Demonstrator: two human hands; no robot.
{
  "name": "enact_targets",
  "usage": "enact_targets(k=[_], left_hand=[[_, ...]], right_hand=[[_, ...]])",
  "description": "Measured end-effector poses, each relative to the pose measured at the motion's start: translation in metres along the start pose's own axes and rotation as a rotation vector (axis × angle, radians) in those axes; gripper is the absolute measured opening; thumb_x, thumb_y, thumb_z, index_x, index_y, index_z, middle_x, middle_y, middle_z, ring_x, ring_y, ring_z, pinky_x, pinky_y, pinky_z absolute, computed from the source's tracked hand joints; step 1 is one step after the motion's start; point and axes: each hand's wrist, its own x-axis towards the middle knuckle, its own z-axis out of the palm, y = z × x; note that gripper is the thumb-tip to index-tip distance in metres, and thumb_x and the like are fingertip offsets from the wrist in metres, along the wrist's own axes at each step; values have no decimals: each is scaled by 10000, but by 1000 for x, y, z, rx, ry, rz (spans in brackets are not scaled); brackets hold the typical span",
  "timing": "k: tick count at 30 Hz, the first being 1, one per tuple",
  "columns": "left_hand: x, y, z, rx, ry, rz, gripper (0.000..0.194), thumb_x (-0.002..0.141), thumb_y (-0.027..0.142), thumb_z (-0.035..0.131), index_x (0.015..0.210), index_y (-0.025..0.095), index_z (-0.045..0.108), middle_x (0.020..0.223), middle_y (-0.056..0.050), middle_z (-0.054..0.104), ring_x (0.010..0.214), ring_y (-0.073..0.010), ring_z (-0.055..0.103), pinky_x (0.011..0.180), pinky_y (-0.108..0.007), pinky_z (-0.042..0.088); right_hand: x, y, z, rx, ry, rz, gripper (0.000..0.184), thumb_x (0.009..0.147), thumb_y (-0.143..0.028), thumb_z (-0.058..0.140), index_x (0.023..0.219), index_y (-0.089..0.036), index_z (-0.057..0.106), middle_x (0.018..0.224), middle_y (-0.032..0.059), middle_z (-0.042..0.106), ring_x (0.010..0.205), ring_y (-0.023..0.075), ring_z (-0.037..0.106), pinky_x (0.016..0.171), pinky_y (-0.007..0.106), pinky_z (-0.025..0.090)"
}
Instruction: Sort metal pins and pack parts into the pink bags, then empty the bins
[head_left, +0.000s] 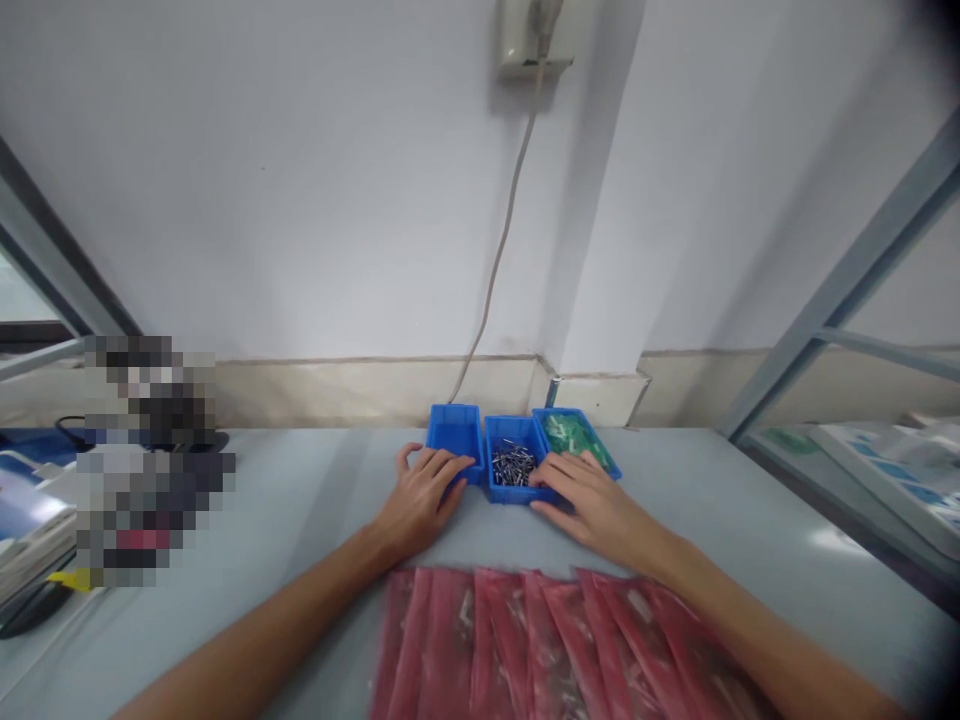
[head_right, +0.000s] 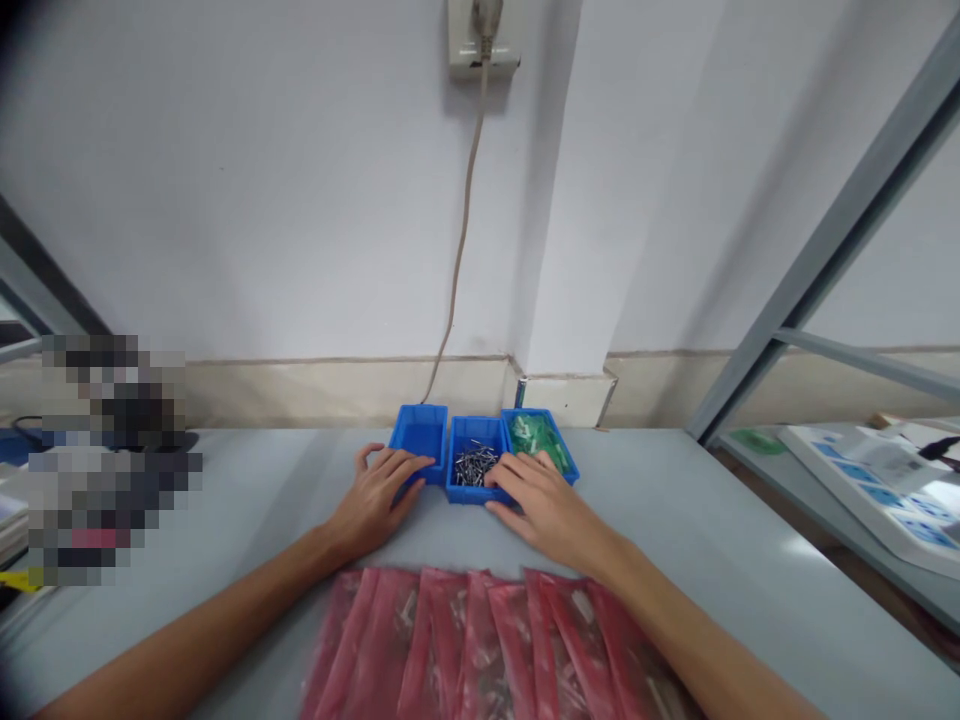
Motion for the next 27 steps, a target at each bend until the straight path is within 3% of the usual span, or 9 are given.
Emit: enact_targets(k=[5,9,12,18,27], left_hand=[[1,1,-6,26,111,6,301,1094,244,509,1372,287,616,1332,-93,653,1249,-261,578,1124,-513,303],[5,12,-19,-63,187,61,277,1090,231,505,1335,256,632,1235,-103,661,1183,-249,600,1041,-446,441],[9,27,-27,-182,52,118,310,1106,262,478,1394,245,592,1149,-87,693,1073,-213,652,1003,-390,517],[15,50,-28,-200,-186,3,357,1085,395,560,1420,271,560,1025,-28,694,876,-186,682,839,-323,560],[25,58,-22,-109,-284,-6,289,984,456,730,1168,252,641,990,-8,687,864,-207,681,780,-312,524]], right_hand=[[-1,-5,-1,7,10,-24,126,1069,-324,587,1117,-244,671,1045,63,711,976,247,651,907,412,469],[-1,-11,-3,31,-7,-18,169,1093,-334,539,1076,-226,669,1012,71,693,936,235,650,848,373,501],[0,-14,-4,70,-1,-11,222,1106,-347,512,1014,-221,670,965,61,682,887,219,650,799,344,498],[2,-16,1,185,43,23,383,1126,-406,463,858,-216,660,824,31,638,779,195,619,735,318,475],[3,-15,2,282,48,106,408,1127,-400,464,811,-211,639,772,8,640,749,183,621,729,311,453]])
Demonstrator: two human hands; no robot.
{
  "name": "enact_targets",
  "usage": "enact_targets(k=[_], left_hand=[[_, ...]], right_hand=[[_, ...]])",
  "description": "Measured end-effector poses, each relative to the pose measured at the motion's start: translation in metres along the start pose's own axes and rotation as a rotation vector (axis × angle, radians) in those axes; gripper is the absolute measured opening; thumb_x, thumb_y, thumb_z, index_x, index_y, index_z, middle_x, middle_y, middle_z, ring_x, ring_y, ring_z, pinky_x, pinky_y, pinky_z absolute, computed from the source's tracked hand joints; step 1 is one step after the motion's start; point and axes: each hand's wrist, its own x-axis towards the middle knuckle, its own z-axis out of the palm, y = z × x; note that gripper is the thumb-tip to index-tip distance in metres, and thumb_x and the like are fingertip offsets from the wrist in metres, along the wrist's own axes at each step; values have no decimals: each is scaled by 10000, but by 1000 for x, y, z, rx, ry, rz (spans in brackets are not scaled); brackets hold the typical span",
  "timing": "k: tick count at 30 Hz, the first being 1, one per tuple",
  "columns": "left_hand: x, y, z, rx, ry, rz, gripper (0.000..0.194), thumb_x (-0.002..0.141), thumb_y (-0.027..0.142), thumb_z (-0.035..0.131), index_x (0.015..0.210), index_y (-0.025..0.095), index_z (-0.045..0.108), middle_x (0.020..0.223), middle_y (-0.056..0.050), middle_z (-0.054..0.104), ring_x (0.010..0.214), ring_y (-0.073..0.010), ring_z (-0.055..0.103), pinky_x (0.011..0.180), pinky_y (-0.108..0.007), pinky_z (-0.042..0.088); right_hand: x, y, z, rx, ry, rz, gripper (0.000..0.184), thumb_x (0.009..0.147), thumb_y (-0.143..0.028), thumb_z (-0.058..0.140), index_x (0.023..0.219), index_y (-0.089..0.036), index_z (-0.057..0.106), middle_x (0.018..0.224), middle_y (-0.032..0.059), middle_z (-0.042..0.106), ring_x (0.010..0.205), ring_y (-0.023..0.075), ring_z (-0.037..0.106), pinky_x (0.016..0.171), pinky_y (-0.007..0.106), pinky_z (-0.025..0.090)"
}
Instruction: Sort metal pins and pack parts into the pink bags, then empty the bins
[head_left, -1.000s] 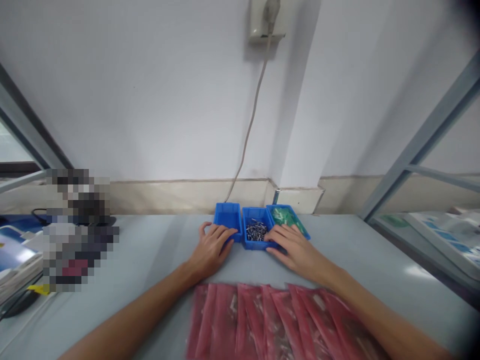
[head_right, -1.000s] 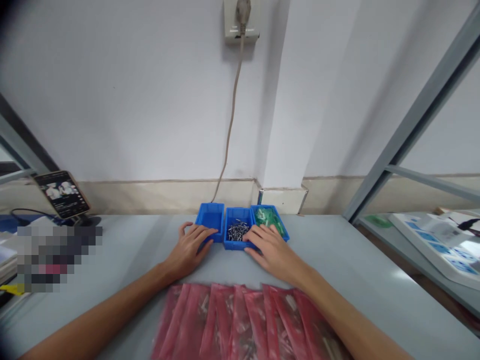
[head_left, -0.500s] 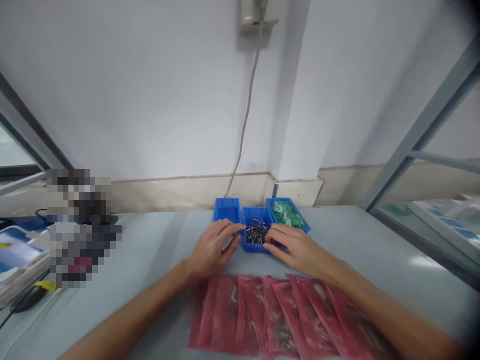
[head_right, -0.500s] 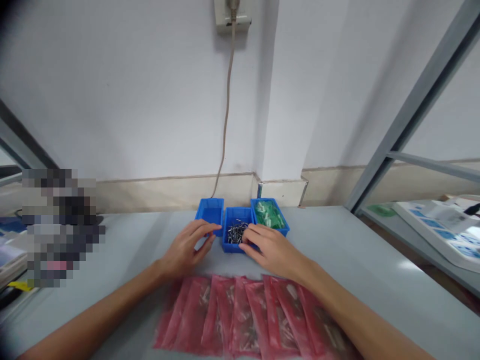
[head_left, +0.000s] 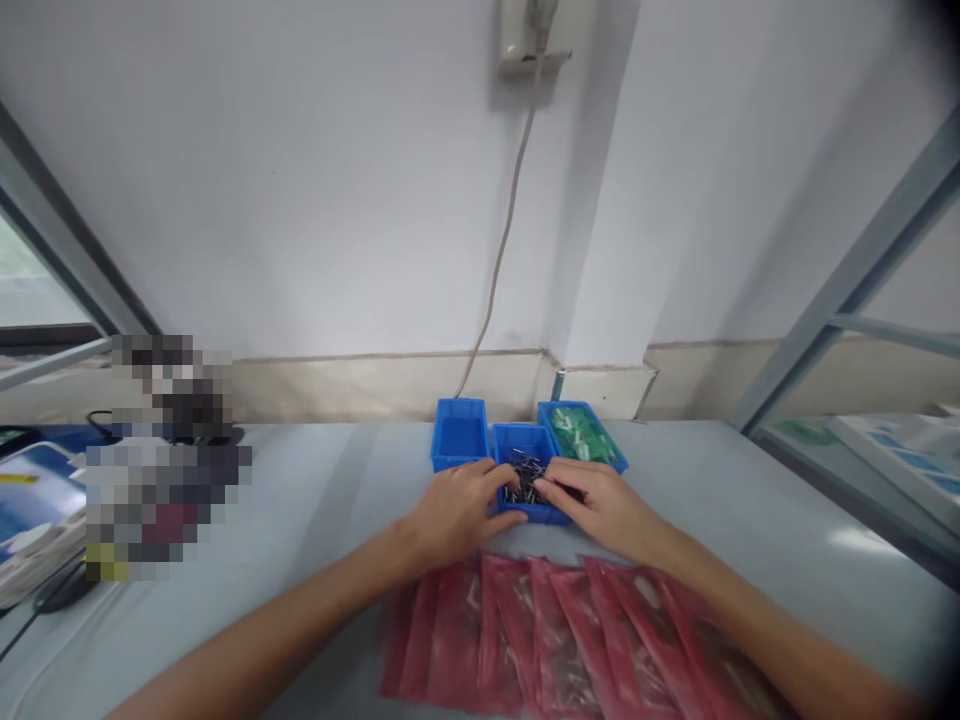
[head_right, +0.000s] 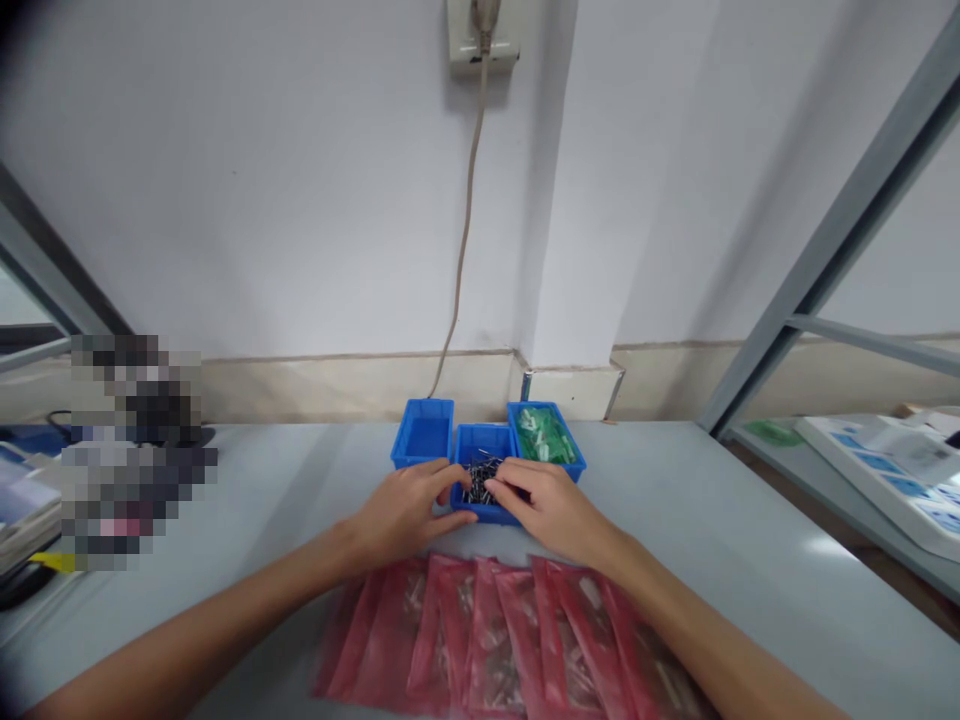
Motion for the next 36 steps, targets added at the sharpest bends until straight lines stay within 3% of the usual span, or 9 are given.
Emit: enact_targets(k=[7,16,20,24,30,33,36], left_hand=[[4,2,2,124,-53,3,214,969,392,762,1033,234,632,1031,-22,664,977,-240,673,837,-338,524],[4,17,5,253,-139,-74,269,999,358,720,1175,224,567,1143,-72,665,1059,-298,667,877,-411,551],[5,17,7,204,-169,-111,265,996,334,726,1153,214,549,1136,-68,683,1063,-292,660,882,-393,534],[6,9,12,64,-114,-106,233,982,295,749,1080,220,553,1087,-36,688,1033,-256,650,873,-348,500],[-1,0,9,-38,-12,-114,167,974,222,746,987,214,580,1010,-14,655,972,-228,628,826,-319,468],[-4,-1,4,-60,67,-110,156,972,179,731,945,215,582,999,-5,638,955,-209,621,817,-301,456],[-6,0,0,-66,126,-120,160,971,171,721,917,216,577,998,-3,624,938,-203,618,805,-294,451]], right_hand=[[2,-3,-1,60,3,76,404,1117,-413,479,818,-208,658,768,7,649,720,180,613,696,303,446],[1,-2,-1,75,-3,82,313,1105,-376,506,906,-225,695,855,18,709,779,196,650,747,319,477],[0,-2,-2,47,58,73,226,1097,-353,512,1022,-244,696,965,36,702,867,217,664,808,344,503],[-1,1,1,11,144,126,203,1082,-367,525,1212,-272,649,1057,52,679,846,226,663,779,369,534],[0,5,6,21,328,225,360,1049,-425,571,1374,-270,548,1210,98,634,766,215,640,767,426,575],[2,1,6,163,455,317,516,1001,-501,641,1430,-272,468,1339,135,601,814,230,658,753,434,599],[6,-6,2,471,348,428,526,995,-575,621,1406,-284,470,1147,99,677,766,238,677,603,384,598]])
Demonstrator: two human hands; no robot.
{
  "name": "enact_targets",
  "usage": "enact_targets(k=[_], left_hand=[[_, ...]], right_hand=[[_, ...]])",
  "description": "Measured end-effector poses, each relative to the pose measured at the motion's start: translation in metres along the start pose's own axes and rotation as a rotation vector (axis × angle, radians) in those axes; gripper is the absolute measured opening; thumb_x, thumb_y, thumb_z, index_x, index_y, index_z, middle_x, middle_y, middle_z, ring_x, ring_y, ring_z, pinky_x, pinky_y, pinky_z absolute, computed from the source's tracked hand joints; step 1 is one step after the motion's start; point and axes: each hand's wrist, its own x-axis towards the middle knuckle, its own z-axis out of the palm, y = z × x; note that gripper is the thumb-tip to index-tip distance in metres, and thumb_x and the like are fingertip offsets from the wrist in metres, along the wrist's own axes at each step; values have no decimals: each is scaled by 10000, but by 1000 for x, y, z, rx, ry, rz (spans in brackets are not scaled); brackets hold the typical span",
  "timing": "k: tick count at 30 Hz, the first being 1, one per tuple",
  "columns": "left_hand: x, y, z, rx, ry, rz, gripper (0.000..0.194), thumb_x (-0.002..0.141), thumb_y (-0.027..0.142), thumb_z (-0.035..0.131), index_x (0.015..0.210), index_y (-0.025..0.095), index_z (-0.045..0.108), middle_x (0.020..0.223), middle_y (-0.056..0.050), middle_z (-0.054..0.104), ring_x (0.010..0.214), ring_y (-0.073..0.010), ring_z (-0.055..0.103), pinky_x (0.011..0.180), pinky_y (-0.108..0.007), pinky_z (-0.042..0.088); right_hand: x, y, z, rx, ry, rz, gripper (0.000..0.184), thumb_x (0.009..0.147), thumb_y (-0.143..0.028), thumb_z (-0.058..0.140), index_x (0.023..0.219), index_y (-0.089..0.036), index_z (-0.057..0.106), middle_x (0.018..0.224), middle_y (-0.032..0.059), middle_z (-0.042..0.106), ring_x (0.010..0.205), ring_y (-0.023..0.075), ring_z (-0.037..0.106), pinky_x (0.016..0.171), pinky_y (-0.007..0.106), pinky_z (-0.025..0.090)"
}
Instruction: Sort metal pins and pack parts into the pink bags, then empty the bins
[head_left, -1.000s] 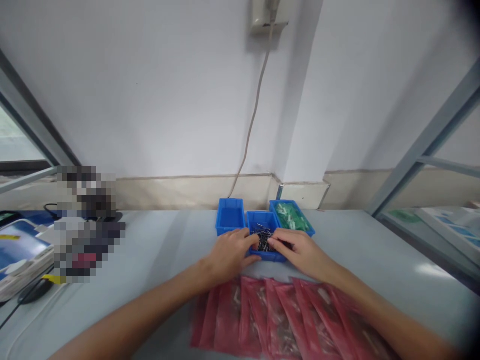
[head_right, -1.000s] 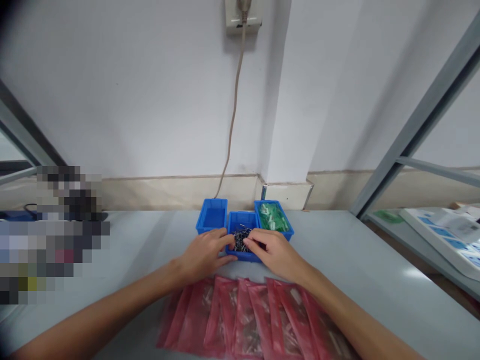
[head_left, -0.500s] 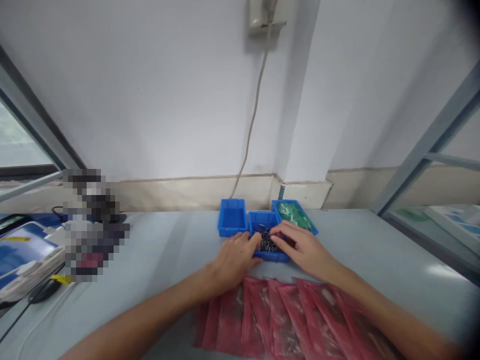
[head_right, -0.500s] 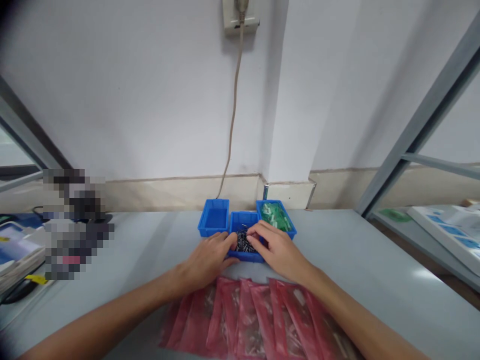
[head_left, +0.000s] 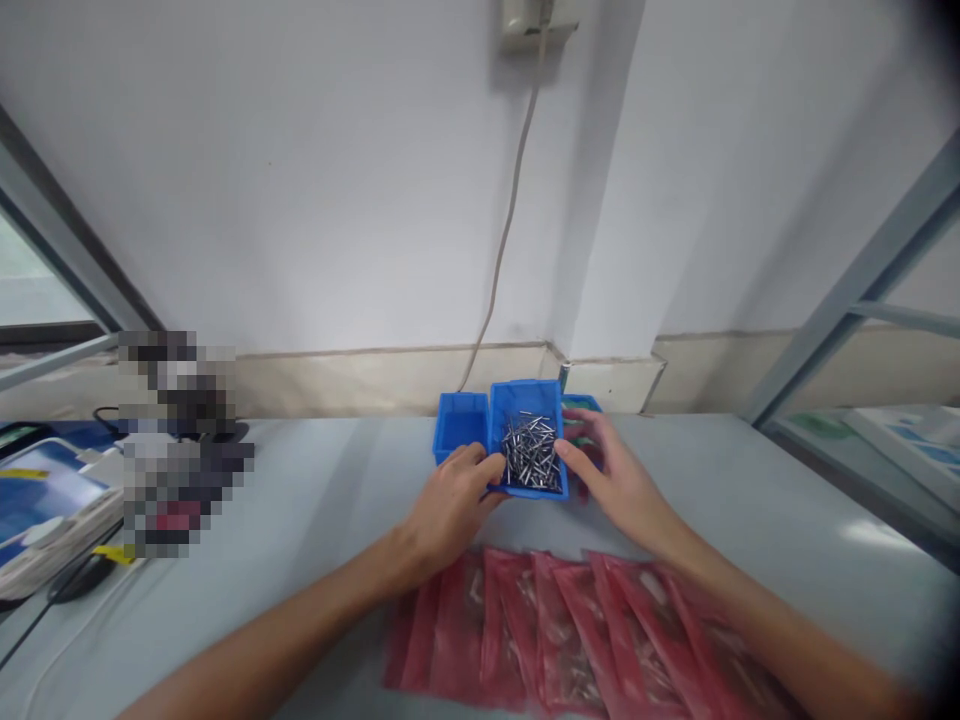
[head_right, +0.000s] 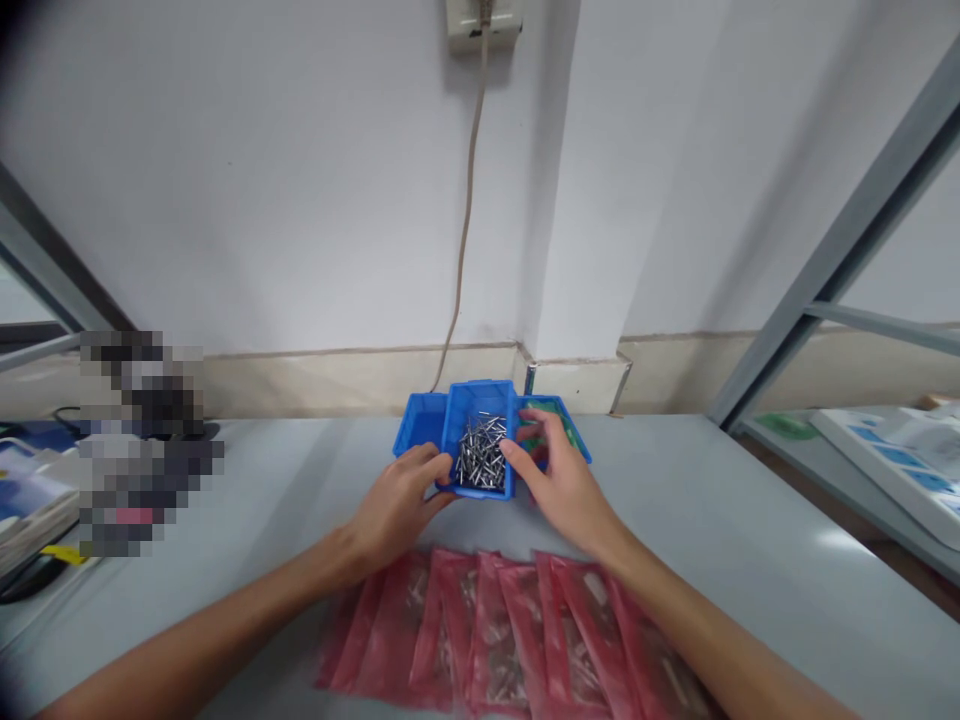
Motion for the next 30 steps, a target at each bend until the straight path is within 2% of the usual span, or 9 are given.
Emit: enact_targets(k=[2,6,9,11,13,16,20,26,30], left_hand=[[-2,0,1,-24,35,-10,164,967,187,726,915,218,573,998,-1,620,913,-199,615,799,-294,453],[-10,-1,11,-147,97,-64,209,938,189,741,881,217,542,976,7,624,891,-193,616,801,-299,458],[-15,-2,24,-397,156,-207,273,912,179,740,1011,236,491,961,22,633,869,-179,633,794,-296,485],[-16,-3,32,-581,202,-309,433,880,204,770,1120,246,412,1034,11,638,829,-159,647,748,-280,505],[-17,-3,37,-645,176,-337,573,853,247,810,1223,247,373,1066,1,638,797,-150,642,719,-275,506],[-17,-3,38,-601,68,-327,658,858,288,817,1354,245,386,1000,11,648,769,-165,630,723,-297,502],[-18,-2,36,-495,-16,-319,525,870,300,806,1298,228,511,953,1,676,792,-204,646,736,-327,501],[-21,-4,44,-409,54,-267,576,832,301,856,1298,189,536,1213,-105,652,1134,-305,616,983,-447,510],[-21,-7,46,-349,30,-241,574,816,284,861,1283,192,541,1260,-121,630,1201,-343,567,1018,-504,483]], right_hand=[[2,-7,0,160,-95,111,527,981,-579,643,1388,-282,486,1011,67,700,821,258,707,613,374,613],[7,-17,0,243,-143,277,456,926,-549,727,1250,-250,612,982,60,718,887,254,730,693,377,634],[11,-16,1,176,-104,291,443,882,-540,770,1171,-232,640,942,51,716,793,233,712,631,359,611],[13,-12,1,117,-52,262,442,866,-555,774,1124,-227,629,886,32,699,690,205,668,555,324,558],[14,-9,1,55,-31,208,441,865,-567,769,1101,-227,616,820,4,655,631,185,615,506,295,494],[10,-7,0,-32,-6,113,428,864,-558,772,1094,-237,607,787,-17,596,649,188,584,516,293,464],[0,-7,3,-122,23,19,383,883,-533,754,1092,-244,612,806,-13,593,690,201,586,605,329,495],[-9,-6,13,-220,63,-42,374,896,-498,750,1119,-244,590,823,-13,587,706,202,584,662,342,486],[-13,-12,16,-224,29,-40,380,890,-465,757,1142,-246,577,829,-13,596,709,206,606,655,341,501]])
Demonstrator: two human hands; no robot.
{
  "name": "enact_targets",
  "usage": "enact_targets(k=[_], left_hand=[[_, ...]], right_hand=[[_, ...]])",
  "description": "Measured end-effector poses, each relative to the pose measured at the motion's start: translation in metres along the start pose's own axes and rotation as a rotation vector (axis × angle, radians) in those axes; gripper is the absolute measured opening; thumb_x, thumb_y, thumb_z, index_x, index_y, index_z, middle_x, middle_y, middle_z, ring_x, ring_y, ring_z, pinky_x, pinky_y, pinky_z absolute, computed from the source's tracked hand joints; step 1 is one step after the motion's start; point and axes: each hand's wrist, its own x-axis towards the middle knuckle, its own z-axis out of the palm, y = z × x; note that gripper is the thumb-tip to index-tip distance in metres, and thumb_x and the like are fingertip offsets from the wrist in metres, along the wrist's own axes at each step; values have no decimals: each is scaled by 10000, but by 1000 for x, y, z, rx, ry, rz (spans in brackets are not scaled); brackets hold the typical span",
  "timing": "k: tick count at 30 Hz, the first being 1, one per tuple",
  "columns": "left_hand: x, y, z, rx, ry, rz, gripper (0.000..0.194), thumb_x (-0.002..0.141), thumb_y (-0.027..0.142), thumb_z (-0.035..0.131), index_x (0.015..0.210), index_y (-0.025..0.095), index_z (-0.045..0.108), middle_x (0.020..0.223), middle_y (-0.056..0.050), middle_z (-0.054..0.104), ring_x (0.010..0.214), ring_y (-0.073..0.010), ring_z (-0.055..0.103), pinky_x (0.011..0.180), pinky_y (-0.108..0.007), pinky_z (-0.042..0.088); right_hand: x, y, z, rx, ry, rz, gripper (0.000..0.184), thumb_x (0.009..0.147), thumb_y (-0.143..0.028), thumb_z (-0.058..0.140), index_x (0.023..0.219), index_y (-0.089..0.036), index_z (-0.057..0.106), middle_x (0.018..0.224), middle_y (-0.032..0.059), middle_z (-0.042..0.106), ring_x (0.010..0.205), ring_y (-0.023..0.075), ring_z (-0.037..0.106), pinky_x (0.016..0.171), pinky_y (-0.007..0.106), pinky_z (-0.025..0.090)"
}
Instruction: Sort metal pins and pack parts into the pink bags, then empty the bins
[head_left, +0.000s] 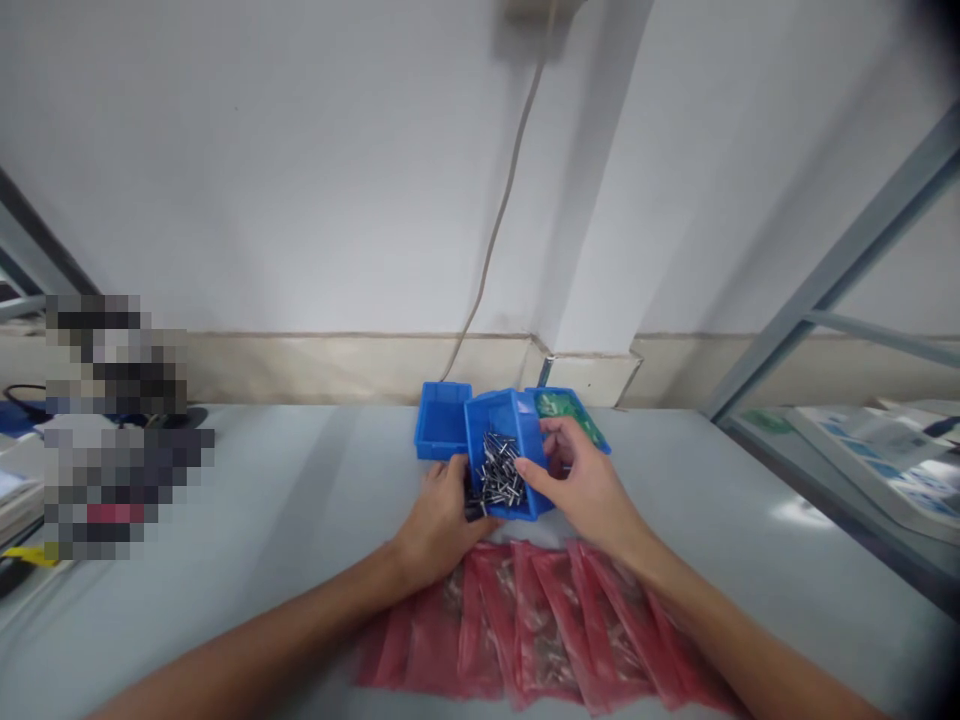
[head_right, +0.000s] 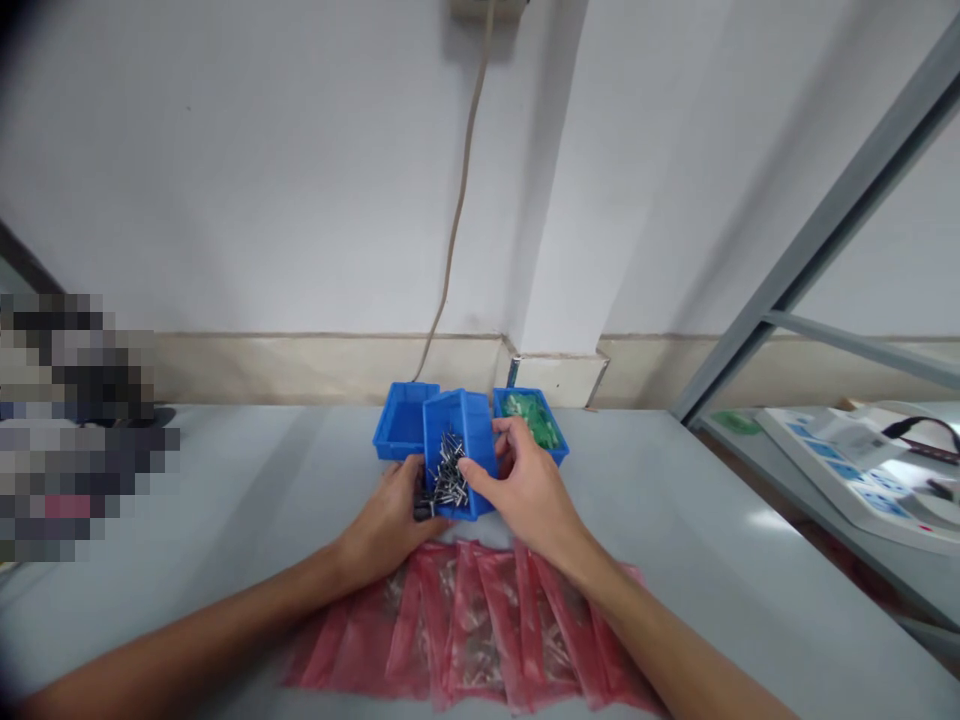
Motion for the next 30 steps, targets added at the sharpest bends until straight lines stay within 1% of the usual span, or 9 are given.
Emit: enact_targets(k=[4,7,10,13,17,21,25,30], left_hand=[[0,0,-1,65,-17,3,564,810,332,869,1249,195,544,1234,-121,639,1187,-359,561,1005,-522,474],[0,1,-2,58,-19,26,615,796,396,890,1264,191,548,1269,-131,629,1210,-363,549,1023,-525,467],[-1,1,-2,17,-21,45,751,778,455,904,1366,194,516,1333,-145,606,1258,-372,536,1062,-539,458],[-2,-1,-2,-22,-21,42,937,761,490,913,1496,187,417,1421,-179,556,1344,-392,501,1126,-564,429],[-2,-5,-1,-51,-25,37,1008,755,520,911,1523,176,357,1451,-203,529,1362,-397,504,1145,-576,430],[-2,-7,0,-71,-32,33,1082,708,510,942,1530,189,317,1473,-209,515,1383,-408,499,1151,-601,428],[-3,-7,0,-80,-25,54,1028,719,463,942,1513,202,344,1478,-197,517,1391,-405,500,1161,-603,419],[-3,-3,-2,-53,-17,70,987,744,519,918,1500,205,366,1416,-177,548,1325,-391,540,1109,-586,458]], right_hand=[[-4,-7,-1,-24,-9,-14,399,878,-443,762,1170,-248,571,853,-6,613,706,207,621,645,343,508],[-6,-9,-2,-64,2,-25,427,861,-442,774,1178,-247,564,863,-1,623,690,204,615,646,348,508],[-7,-9,-2,-78,4,-36,440,858,-442,780,1188,-252,560,869,2,621,708,208,624,663,349,519],[-8,-10,-1,-95,25,-40,444,868,-443,775,1202,-254,552,874,1,612,724,208,627,684,349,527],[-9,-12,-2,-126,25,-41,443,870,-452,770,1201,-250,554,879,4,619,703,200,615,667,346,529],[-9,-13,-2,-144,32,-53,470,859,-469,772,1215,-250,557,891,14,636,695,204,620,657,346,525],[-10,-11,-2,-147,46,-54,470,857,-471,767,1218,-249,563,896,19,642,704,207,622,668,352,527],[-12,-12,-2,-137,12,-71,483,842,-440,775,1232,-252,560,897,20,646,693,200,620,664,350,533]])
